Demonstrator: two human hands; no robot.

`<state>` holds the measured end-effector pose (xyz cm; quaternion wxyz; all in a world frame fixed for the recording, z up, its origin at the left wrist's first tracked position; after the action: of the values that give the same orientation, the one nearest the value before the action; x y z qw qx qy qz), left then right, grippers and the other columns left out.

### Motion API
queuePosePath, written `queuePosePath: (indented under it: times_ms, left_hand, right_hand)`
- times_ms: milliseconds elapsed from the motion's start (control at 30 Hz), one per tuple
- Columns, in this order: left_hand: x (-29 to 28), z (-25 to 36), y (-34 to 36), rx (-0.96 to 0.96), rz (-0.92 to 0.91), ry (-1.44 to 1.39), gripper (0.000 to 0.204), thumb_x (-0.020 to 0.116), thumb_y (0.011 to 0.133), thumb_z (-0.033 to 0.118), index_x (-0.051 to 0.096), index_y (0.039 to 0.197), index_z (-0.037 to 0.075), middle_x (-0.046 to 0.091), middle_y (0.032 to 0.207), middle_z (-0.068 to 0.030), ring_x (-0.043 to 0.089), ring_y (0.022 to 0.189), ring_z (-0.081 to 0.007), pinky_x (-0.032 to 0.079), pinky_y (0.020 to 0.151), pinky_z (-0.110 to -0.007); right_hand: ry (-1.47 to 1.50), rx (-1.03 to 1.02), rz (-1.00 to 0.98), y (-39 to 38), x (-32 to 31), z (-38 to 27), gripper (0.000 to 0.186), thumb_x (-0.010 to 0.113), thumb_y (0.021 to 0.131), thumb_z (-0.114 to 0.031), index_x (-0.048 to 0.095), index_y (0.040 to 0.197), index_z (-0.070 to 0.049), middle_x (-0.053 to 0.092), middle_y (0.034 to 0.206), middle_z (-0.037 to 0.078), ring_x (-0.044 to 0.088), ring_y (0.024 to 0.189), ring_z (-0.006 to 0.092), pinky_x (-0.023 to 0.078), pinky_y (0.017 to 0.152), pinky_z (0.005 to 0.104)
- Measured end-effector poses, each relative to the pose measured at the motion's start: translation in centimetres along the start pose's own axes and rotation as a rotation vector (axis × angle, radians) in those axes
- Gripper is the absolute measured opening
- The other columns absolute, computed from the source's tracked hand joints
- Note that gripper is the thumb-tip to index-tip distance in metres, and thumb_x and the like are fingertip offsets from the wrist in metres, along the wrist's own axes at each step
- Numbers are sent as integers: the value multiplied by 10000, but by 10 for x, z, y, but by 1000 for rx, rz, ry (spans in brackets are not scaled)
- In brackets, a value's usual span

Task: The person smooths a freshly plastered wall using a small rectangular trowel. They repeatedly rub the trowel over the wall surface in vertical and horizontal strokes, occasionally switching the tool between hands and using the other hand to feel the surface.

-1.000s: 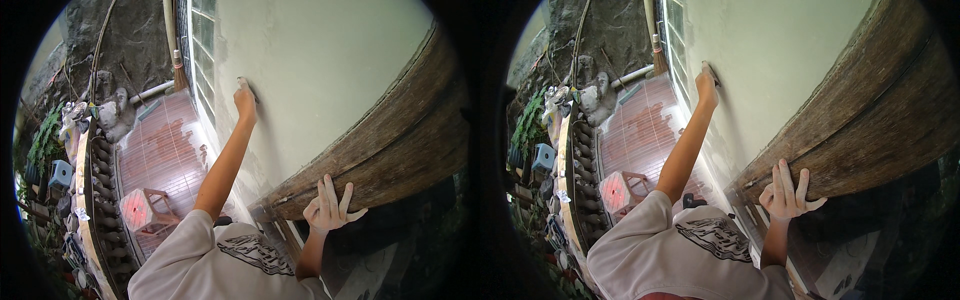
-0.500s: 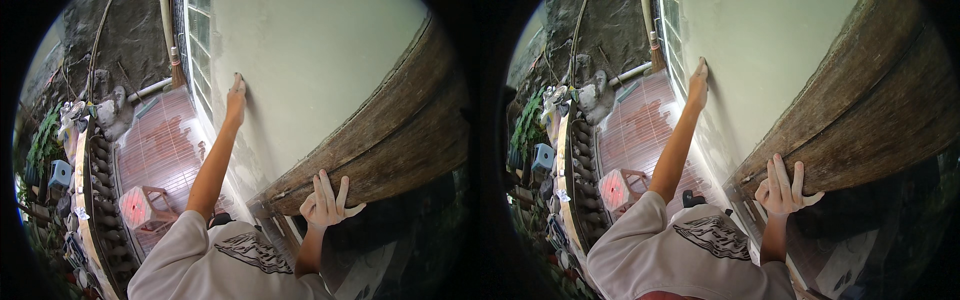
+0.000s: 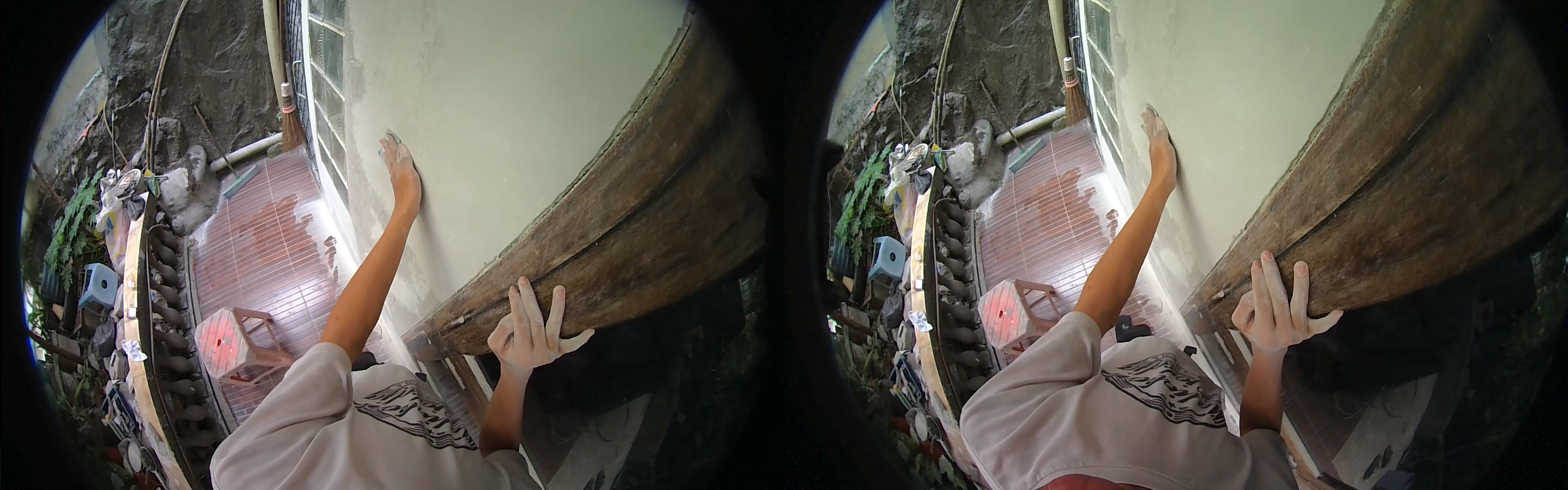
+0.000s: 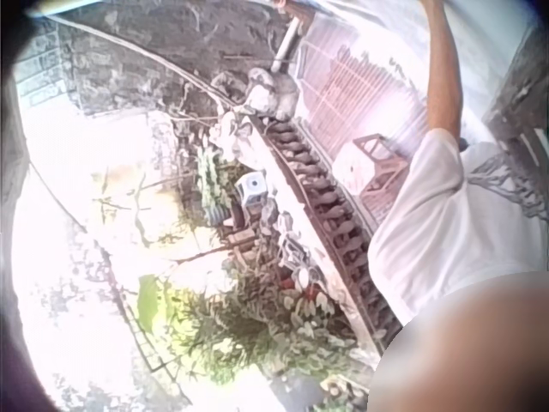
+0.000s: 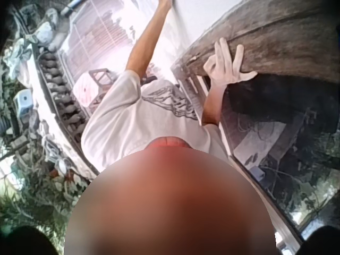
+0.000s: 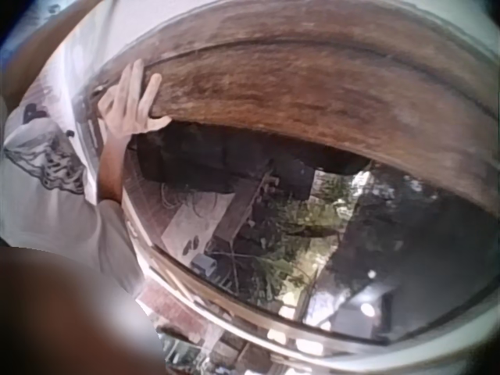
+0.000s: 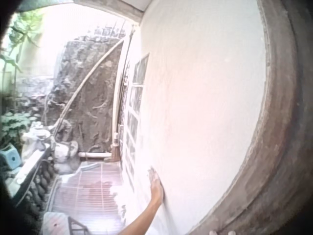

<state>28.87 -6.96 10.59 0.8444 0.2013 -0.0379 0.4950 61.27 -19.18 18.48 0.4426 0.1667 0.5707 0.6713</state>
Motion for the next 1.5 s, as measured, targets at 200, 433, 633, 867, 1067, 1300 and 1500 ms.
queuePosePath:
  times_ms: [200,433,633,867,1067,1300,1500]
  left_hand:
    - [24,54,-28,208,-47,23,608,283,1082,354,131,1587,51,40,1668,-143,-31,1532,-343,-5,1235,-435]
    - [18,38,-10,112,28,-5,591,279,1056,268,124,1592,73,24,1677,-96,10,1533,-336,24,1239,-436]
    - [23,32,0,-436,44,-276,632,283,1040,341,79,1604,139,32,1674,-64,66,1528,-289,84,1237,-421]
    - [54,134,28,620,-25,139,584,283,1067,331,165,1594,109,96,1669,-106,51,1531,-342,49,1241,-434]
    - [3,-19,-27,-204,69,-77,618,298,1066,368,119,1600,113,80,1674,-86,16,1537,-309,28,1240,-421]
    - [45,74,-29,294,-151,105,612,268,1070,383,103,1605,135,34,1678,-86,-29,1531,-354,-5,1234,-455]
    - [34,76,-11,302,-63,100,581,238,1079,373,145,1600,134,66,1673,-97,6,1533,-342,36,1238,-442]
  right_hand:
    - [-15,12,-24,1,0,0,361,406,916,-161,752,1007,-210,751,1087,-89,572,1287,315,6,1200,619]
    - [-11,10,-5,2,-1,-1,357,415,904,-145,752,1000,-214,756,1076,-74,580,1277,324,12,1200,618]
    - [-50,-6,-13,0,0,0,337,446,873,-132,727,1024,-239,747,1094,-112,574,1290,277,12,1186,643]
    - [-60,-3,-29,3,-1,-1,349,440,876,-132,729,1041,-238,750,1083,-112,585,1277,279,10,1171,665]
    - [-89,-18,-22,8,-1,-3,353,431,883,-154,730,1043,-251,751,1072,-117,600,1260,270,6,1166,675]
    - [-64,-31,-22,11,0,-4,351,433,877,-158,729,1039,-252,755,1058,-116,614,1243,272,-1,1162,679]
    - [-63,-18,-50,11,-1,-4,346,439,865,-169,734,1025,-250,754,1054,-120,627,1225,264,-16,1159,685]
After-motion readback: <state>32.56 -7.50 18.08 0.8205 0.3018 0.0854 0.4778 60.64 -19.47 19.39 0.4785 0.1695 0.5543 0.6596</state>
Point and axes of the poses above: each hand's wrist, its own y-axis towards the middle knuckle, its own x-axis out of the palm, z = x × y, the point moved 4 cm from there along y, towards the middle knuckle
